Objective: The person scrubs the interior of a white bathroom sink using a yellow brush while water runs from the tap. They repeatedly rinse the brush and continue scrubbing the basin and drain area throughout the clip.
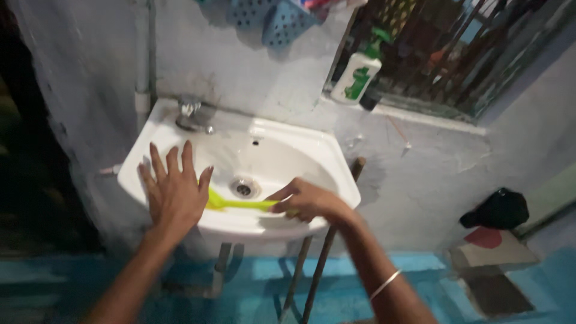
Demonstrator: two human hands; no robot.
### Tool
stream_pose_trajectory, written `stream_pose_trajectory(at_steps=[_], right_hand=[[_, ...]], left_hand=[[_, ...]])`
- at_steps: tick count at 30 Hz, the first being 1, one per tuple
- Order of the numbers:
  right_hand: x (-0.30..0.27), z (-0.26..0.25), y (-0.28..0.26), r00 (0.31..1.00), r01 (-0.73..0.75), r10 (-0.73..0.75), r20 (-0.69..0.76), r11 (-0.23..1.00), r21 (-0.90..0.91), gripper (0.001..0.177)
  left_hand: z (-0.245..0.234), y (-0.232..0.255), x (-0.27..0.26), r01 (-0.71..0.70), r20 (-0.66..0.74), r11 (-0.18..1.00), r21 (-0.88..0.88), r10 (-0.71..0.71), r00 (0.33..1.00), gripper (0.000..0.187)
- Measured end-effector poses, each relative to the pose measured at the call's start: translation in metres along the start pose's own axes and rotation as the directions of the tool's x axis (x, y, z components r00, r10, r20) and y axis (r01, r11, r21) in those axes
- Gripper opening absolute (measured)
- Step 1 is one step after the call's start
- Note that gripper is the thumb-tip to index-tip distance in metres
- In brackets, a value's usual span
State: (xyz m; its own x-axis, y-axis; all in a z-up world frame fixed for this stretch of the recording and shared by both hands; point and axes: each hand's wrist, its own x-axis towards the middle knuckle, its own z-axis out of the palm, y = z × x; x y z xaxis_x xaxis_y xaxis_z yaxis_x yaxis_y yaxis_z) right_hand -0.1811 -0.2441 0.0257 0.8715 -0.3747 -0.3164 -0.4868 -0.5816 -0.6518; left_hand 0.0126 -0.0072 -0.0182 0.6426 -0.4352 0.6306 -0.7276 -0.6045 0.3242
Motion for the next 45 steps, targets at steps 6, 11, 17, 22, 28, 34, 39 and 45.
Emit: stream_pose_trajectory(at_steps=[6,11,17,22,28,34,39,45], right_hand=[[-0.011,-0.082,0.039,0.948,-0.314,0.24,-0.21,0.81,-0.495,0.012],[-0.006,-0.027,0.006,0.986,-0.064,-0.054,-0.16,0.759,-0.648,0.025],[-0.032,0.012,-0.055,0.999,0.035,-0.033,-0.013,0.946,0.321,0.052],[-0.039,0.002,-0.056,0.996,0.083,-0.07,-0.046,0.896,0.436,0.051],[-0.022,-0.013,-0.045,0.999,-0.005,0.026,-0.042,0.9,0.436,0.039],[-0.012,-0.025,-0.046,0.999,0.027,-0.013,-0.036,0.903,0.429,0.044],[-0.003,-0.025,-0.04,1.0,0.008,-0.004,-0.01,0.89,0.455,0.045],[0.008,-0.024,-0.038,1.0,0.009,-0.017,0.013,0.891,0.455,0.046]], left_hand=[[-0.007,0.001,0.0,-0.02,0.041,1.0,-0.012,0.02,0.999,0.071],[0.007,-0.005,0.003,-0.004,0.083,0.996,-0.084,0.011,0.996,0.075],[0.038,-0.062,0.092,-0.238,-0.193,0.938,-0.254,0.192,0.962,0.071],[0.062,-0.09,0.174,-0.151,0.223,0.97,-0.193,0.193,0.956,0.062],[0.069,-0.089,0.234,-0.399,0.332,0.915,-0.057,0.395,0.857,0.053],[0.069,-0.069,0.262,-0.368,0.467,0.91,0.191,0.245,0.849,0.03],[0.055,-0.047,0.249,-0.186,0.416,0.944,0.273,0.058,0.907,0.054],[0.043,-0.03,0.241,-0.118,0.419,0.954,0.275,-0.008,0.908,0.057]])
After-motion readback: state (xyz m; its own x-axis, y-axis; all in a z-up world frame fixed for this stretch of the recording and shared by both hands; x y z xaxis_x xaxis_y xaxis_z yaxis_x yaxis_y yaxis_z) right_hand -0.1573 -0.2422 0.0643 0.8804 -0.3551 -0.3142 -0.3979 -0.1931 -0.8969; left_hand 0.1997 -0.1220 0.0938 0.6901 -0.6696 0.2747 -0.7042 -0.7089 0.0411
